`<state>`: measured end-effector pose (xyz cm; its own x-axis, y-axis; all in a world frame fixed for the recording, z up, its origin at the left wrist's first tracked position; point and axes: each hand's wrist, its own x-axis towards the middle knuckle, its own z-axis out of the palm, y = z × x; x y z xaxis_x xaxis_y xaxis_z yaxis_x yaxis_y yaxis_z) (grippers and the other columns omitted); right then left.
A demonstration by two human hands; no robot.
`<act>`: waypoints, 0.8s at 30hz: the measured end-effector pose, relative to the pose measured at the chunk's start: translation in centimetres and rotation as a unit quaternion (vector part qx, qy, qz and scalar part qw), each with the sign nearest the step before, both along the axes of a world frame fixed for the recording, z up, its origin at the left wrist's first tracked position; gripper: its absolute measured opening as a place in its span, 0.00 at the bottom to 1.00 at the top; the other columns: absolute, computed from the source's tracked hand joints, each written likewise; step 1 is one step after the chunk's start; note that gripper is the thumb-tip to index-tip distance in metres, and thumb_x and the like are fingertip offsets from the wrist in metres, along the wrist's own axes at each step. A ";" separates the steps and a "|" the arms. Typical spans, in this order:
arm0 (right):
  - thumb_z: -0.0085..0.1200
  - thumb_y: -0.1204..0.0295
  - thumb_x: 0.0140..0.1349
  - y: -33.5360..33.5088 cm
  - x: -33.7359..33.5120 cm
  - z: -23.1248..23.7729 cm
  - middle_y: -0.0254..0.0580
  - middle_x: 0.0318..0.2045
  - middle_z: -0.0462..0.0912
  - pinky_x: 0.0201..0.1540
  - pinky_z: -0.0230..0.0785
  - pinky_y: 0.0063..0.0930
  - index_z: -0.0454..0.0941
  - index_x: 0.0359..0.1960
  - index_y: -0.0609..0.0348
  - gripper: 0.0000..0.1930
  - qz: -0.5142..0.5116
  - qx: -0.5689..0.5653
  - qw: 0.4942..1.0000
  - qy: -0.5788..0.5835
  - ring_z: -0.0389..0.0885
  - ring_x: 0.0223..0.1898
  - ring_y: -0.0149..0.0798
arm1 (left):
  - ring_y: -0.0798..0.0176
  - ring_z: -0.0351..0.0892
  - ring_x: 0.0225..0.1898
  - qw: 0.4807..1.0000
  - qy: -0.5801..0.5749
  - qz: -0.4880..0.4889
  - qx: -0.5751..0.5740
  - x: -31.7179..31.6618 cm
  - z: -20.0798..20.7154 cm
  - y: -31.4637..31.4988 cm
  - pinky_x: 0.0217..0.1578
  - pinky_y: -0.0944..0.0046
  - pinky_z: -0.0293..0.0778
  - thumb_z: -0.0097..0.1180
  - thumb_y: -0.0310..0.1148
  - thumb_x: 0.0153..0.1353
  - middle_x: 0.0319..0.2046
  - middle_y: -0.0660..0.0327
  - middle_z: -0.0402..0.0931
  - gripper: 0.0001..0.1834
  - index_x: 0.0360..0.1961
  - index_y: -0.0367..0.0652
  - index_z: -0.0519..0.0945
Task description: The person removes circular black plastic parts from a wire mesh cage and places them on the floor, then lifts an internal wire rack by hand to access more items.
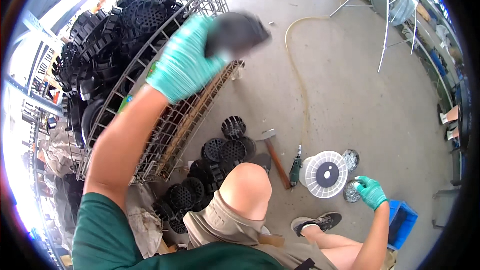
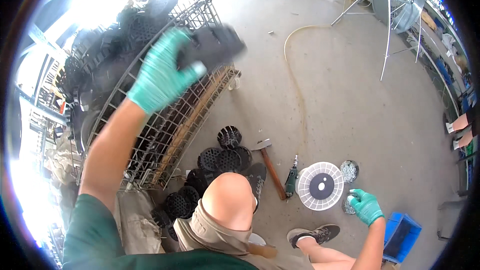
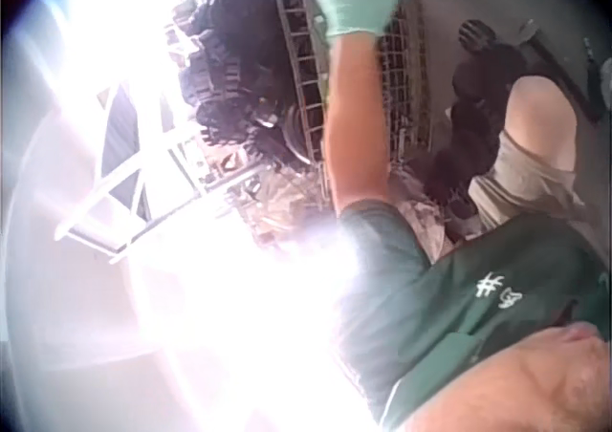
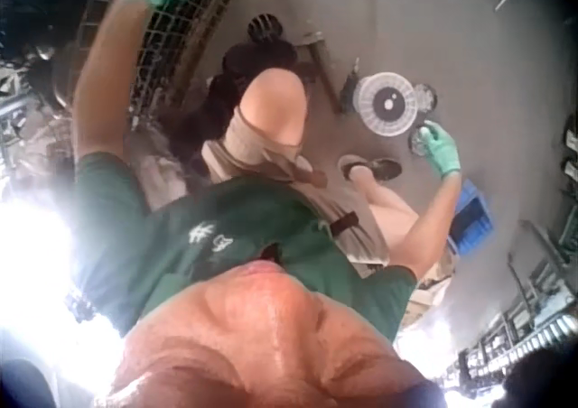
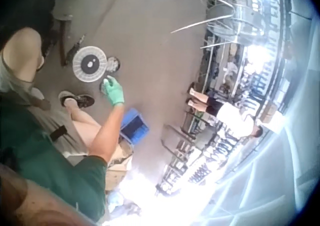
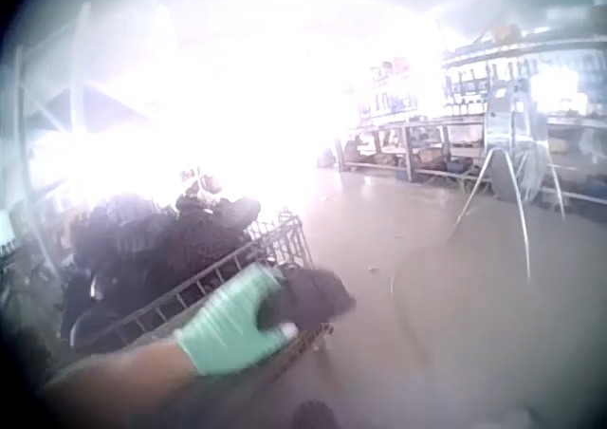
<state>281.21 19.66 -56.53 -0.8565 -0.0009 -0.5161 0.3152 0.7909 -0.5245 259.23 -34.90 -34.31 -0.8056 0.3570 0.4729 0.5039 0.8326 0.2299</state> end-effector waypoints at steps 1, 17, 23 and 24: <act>0.60 0.65 0.68 -0.8 -0.3 0.3 0.53 0.47 0.89 0.52 0.78 0.35 0.80 0.58 0.61 0.20 -0.020 -0.019 0.999 -0.021 0.88 0.45 0.42 | 0.53 0.80 0.50 0.998 -0.061 0.001 -0.001 0.7 -3.1 0.5 0.54 0.53 0.78 0.74 0.32 0.53 0.45 0.52 0.77 0.30 0.54 0.37 0.74; 0.64 0.64 0.65 1.0 2.8 0.2 0.55 0.42 0.89 0.50 0.78 0.36 0.83 0.55 0.62 0.20 -0.024 -0.010 1.000 0.004 0.88 0.43 0.44 | 0.44 0.81 0.56 0.890 -0.330 0.053 -0.310 0.0 -37.5 1.6 0.55 0.42 0.76 0.59 0.27 0.57 0.55 0.52 0.80 0.16 0.48 0.49 0.83; 0.62 0.67 0.64 -0.9 1.4 1.3 0.53 0.41 0.89 0.46 0.80 0.35 0.84 0.52 0.61 0.17 0.019 -0.015 0.999 0.038 0.90 0.40 0.44 | 0.42 0.79 0.57 0.935 -0.330 -0.076 -0.110 5.2 -26.7 1.4 0.59 0.46 0.74 0.61 0.34 0.62 0.58 0.47 0.78 0.31 0.67 0.42 0.73; 0.62 0.67 0.64 -1.6 0.8 1.8 0.53 0.41 0.89 0.46 0.80 0.35 0.84 0.52 0.61 0.17 0.030 -0.015 0.998 0.047 0.90 0.40 0.44 | 0.42 0.79 0.56 0.938 -0.321 -0.087 -0.098 6.3 -21.8 1.4 0.59 0.47 0.74 0.61 0.34 0.62 0.57 0.47 0.79 0.30 0.66 0.41 0.73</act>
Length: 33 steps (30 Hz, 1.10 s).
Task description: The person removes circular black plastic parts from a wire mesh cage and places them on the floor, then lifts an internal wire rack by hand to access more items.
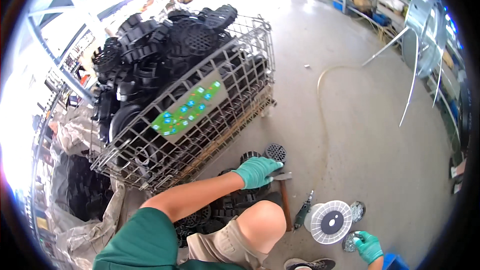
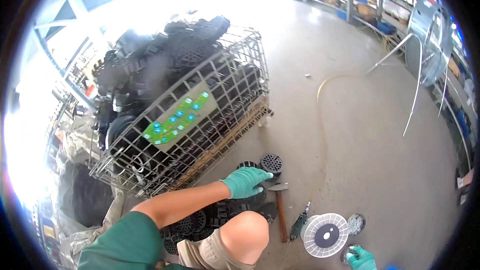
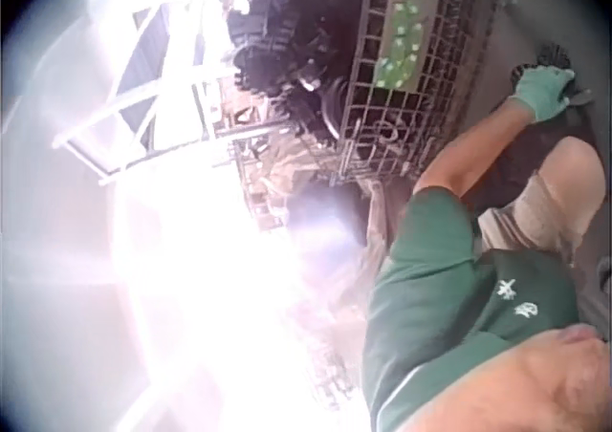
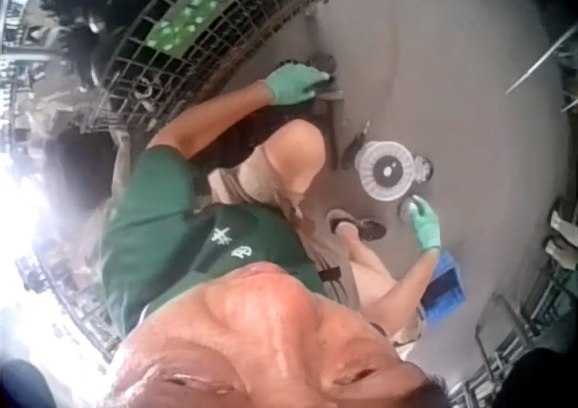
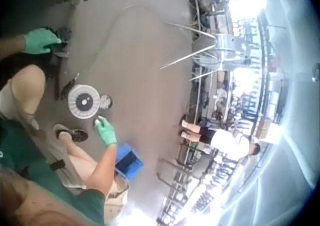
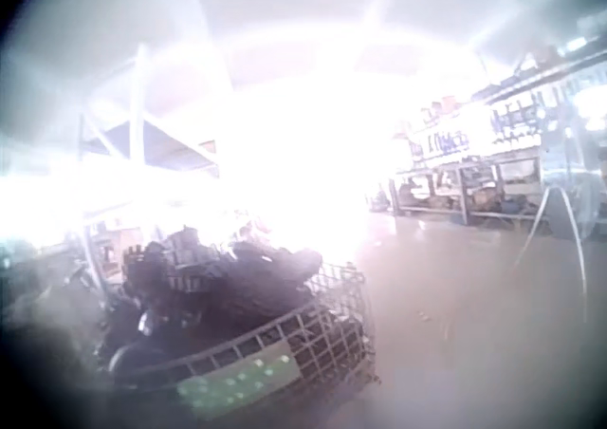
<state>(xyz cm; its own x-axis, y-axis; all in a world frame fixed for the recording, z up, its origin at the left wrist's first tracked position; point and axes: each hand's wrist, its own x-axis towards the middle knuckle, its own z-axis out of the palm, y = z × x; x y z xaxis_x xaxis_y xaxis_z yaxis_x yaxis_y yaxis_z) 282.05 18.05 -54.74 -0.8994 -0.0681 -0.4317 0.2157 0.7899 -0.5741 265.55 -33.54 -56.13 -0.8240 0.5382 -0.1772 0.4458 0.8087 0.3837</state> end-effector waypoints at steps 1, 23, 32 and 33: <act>0.62 0.66 0.64 -0.8 -0.7 0.3 0.52 0.40 0.90 0.46 0.80 0.36 0.84 0.52 0.61 0.17 -0.001 0.001 1.000 -0.017 0.90 0.39 0.45 | 0.42 0.80 0.55 0.998 0.057 -0.009 0.018 1.0 4.1 -0.9 0.58 0.47 0.75 0.62 0.34 0.62 0.56 0.47 0.79 0.29 0.65 0.42 0.74; 0.60 0.61 0.67 2.5 1.7 -4.0 0.53 0.47 0.88 0.53 0.77 0.38 0.83 0.54 0.61 0.20 0.008 0.026 0.997 -0.073 0.86 0.47 0.47 | 0.35 0.67 0.67 0.808 0.281 0.270 -0.442 -19.5 23.2 -23.3 0.54 0.40 0.79 0.70 0.35 0.55 0.60 0.57 0.72 0.25 0.56 0.51 0.80; 0.63 0.64 0.65 4.0 -0.1 -6.7 0.48 0.42 0.90 0.49 0.79 0.33 0.83 0.54 0.64 0.20 -0.018 0.010 1.000 0.013 0.88 0.42 0.37 | 0.44 0.86 0.38 0.813 0.444 0.357 -0.119 -13.6 33.0 -24.3 0.43 0.47 0.81 0.63 0.58 0.63 0.41 0.47 0.85 0.27 0.43 0.41 0.81; 0.64 0.64 0.65 1.8 -1.6 -6.2 0.51 0.43 0.89 0.50 0.79 0.35 0.83 0.54 0.64 0.20 -0.019 -0.015 1.000 0.013 0.88 0.42 0.39 | 0.49 0.85 0.35 0.824 0.432 0.350 -0.106 -10.9 34.6 -25.9 0.40 0.51 0.81 0.63 0.56 0.65 0.37 0.50 0.84 0.26 0.43 0.41 0.80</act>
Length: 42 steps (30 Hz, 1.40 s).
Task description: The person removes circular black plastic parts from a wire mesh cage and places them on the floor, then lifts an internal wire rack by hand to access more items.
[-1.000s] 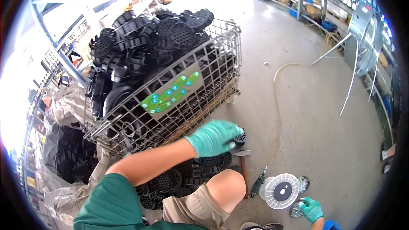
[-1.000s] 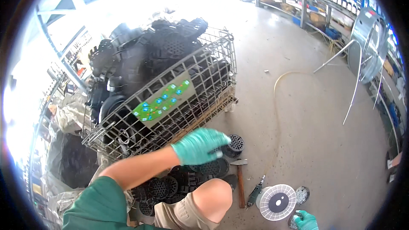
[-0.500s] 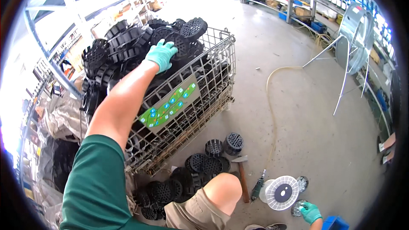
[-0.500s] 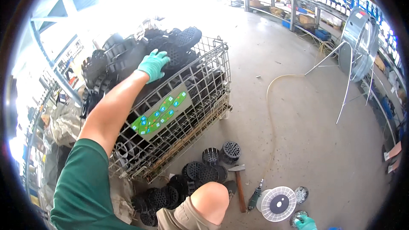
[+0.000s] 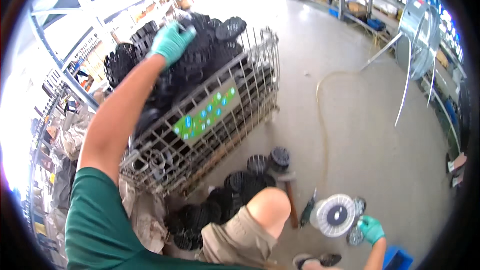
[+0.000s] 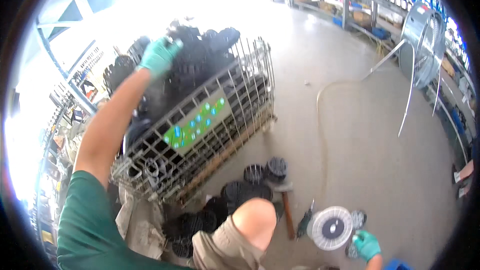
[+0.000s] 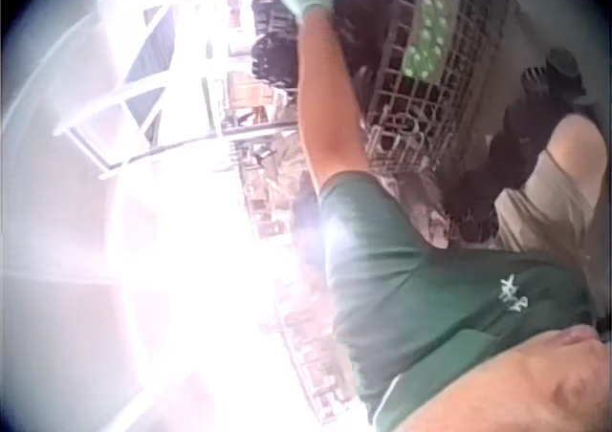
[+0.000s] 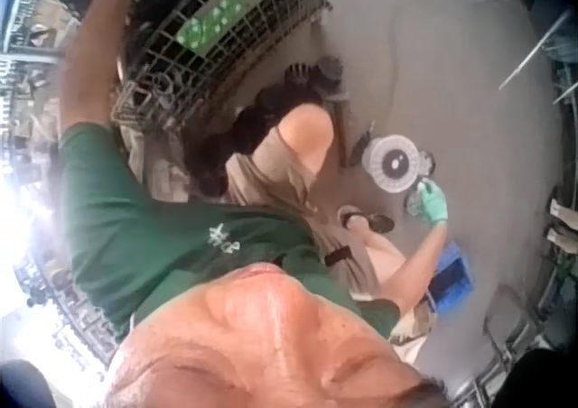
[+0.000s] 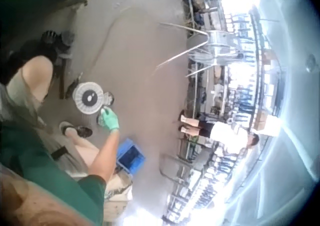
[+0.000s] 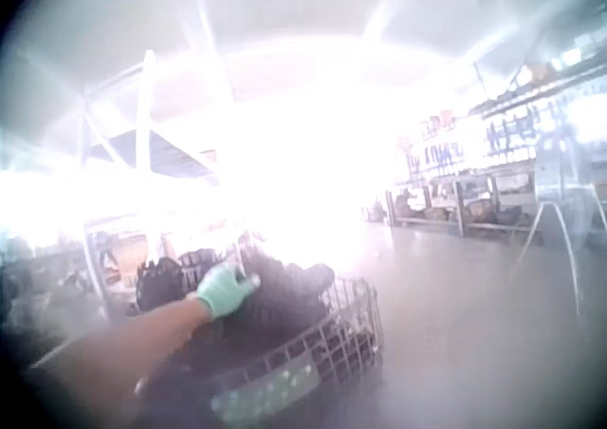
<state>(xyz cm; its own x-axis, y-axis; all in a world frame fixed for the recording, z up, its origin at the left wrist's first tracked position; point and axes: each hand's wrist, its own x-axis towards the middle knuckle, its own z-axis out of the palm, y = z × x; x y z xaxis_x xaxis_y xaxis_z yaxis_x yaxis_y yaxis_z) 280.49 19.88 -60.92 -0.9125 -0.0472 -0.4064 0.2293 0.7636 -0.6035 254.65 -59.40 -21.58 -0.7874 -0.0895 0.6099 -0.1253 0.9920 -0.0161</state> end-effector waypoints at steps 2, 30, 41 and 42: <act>0.63 0.64 0.65 -1.2 -0.4 1.6 0.52 0.44 0.89 0.49 0.79 0.36 0.83 0.55 0.63 0.20 -0.004 0.004 1.000 -0.016 0.88 0.42 0.39 | 0.61 0.81 0.30 0.977 0.026 -0.108 0.181 5.5 0.4 2.8 0.35 0.59 0.79 0.65 0.51 0.66 0.32 0.58 0.83 0.23 0.42 0.39 0.80; 0.61 0.66 0.67 1.7 2.5 0.5 0.45 0.36 0.89 0.40 0.79 0.32 0.84 0.52 0.64 0.17 0.021 0.040 0.998 -0.049 0.85 0.33 0.34 | 0.52 0.82 0.58 0.857 -0.312 -0.287 0.292 26.7 -17.0 11.5 0.59 0.54 0.77 0.65 0.40 0.68 0.58 0.52 0.81 0.25 0.63 0.43 0.78; 0.63 0.61 0.63 1.6 0.7 -1.9 0.53 0.38 0.89 0.46 0.79 0.37 0.85 0.48 0.63 0.19 0.037 0.061 0.997 -0.025 0.89 0.38 0.44 | 0.43 0.74 0.62 0.972 -0.005 0.123 -0.198 4.2 0.4 -8.2 0.59 0.47 0.76 0.72 0.45 0.54 0.62 0.52 0.72 0.44 0.69 0.48 0.66; 0.62 0.60 0.63 -0.4 -0.1 0.1 0.54 0.38 0.89 0.46 0.80 0.38 0.85 0.48 0.63 0.20 0.025 0.064 0.996 -0.060 0.89 0.39 0.46 | 0.42 0.75 0.61 0.975 -0.044 0.149 -0.158 3.8 0.6 -8.6 0.59 0.47 0.75 0.73 0.42 0.53 0.61 0.51 0.73 0.43 0.69 0.47 0.67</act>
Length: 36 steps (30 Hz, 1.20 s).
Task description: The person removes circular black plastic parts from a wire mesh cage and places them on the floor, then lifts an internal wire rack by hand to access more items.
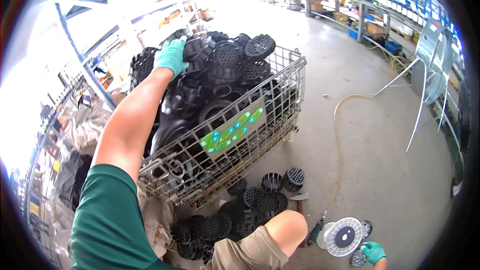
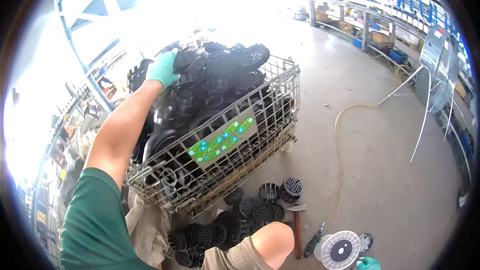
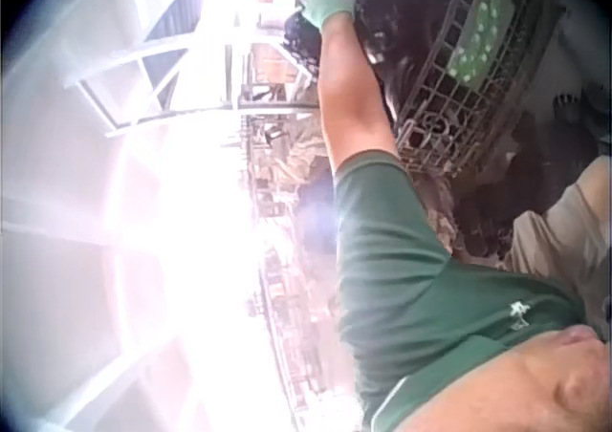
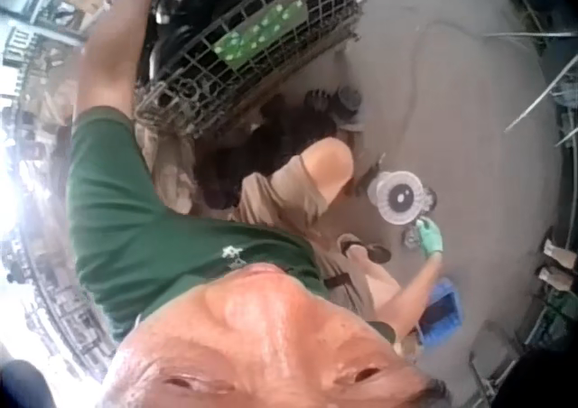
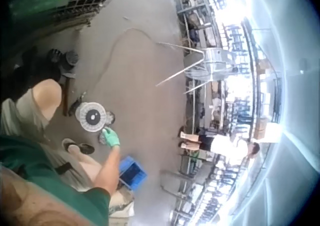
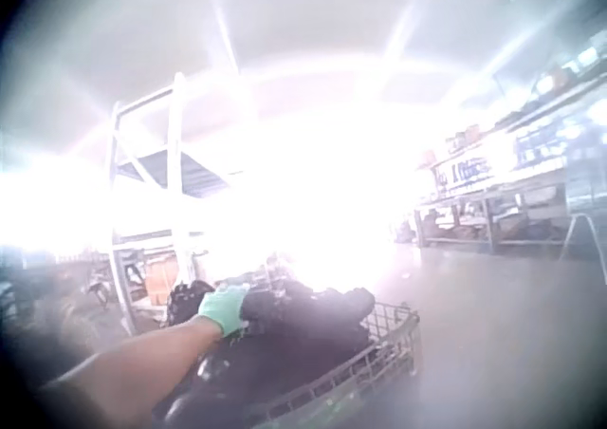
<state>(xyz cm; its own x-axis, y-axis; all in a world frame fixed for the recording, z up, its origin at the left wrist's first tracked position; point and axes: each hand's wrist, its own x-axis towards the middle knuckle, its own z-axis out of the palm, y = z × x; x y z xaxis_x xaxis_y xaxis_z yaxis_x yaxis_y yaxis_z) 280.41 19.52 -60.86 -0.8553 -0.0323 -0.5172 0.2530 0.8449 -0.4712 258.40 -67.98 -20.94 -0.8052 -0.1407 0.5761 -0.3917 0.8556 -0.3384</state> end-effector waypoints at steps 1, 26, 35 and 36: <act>0.62 0.60 0.63 0.3 0.3 0.3 0.54 0.38 0.89 0.46 0.80 0.38 0.85 0.48 0.63 0.20 -0.013 -0.001 1.000 0.001 0.89 0.39 0.46 | 0.41 0.75 0.60 0.998 -0.026 0.023 0.050 -1.0 -0.1 0.2 0.59 0.47 0.75 0.73 0.38 0.53 0.60 0.50 0.74 0.42 0.68 0.46 0.67; 0.58 0.68 0.70 3.0 2.8 0.8 0.34 0.37 0.84 0.31 0.78 0.28 0.81 0.56 0.59 0.16 -0.088 -0.156 0.982 -0.059 0.82 0.32 0.29 | 0.64 0.82 0.47 0.772 0.020 -0.099 0.628 40.4 -11.2 18.8 0.53 0.59 0.78 0.77 0.34 0.49 0.46 0.59 0.84 0.35 0.58 0.36 0.78; 0.57 0.67 0.72 2.2 3.4 1.5 0.34 0.38 0.84 0.31 0.78 0.28 0.81 0.57 0.59 0.16 -0.081 -0.153 0.984 -0.031 0.82 0.31 0.29 | 0.42 0.85 0.47 0.814 -0.356 0.189 0.418 48.3 -32.0 15.0 0.49 0.45 0.79 0.72 0.47 0.50 0.43 0.49 0.86 0.32 0.56 0.48 0.79; 0.57 0.67 0.72 2.0 3.6 1.5 0.34 0.37 0.84 0.31 0.78 0.28 0.81 0.57 0.59 0.16 -0.073 -0.153 0.985 -0.021 0.82 0.30 0.29 | 0.42 0.85 0.47 0.813 -0.359 0.186 0.419 48.7 -33.0 14.5 0.49 0.45 0.79 0.72 0.47 0.50 0.43 0.49 0.86 0.32 0.56 0.48 0.79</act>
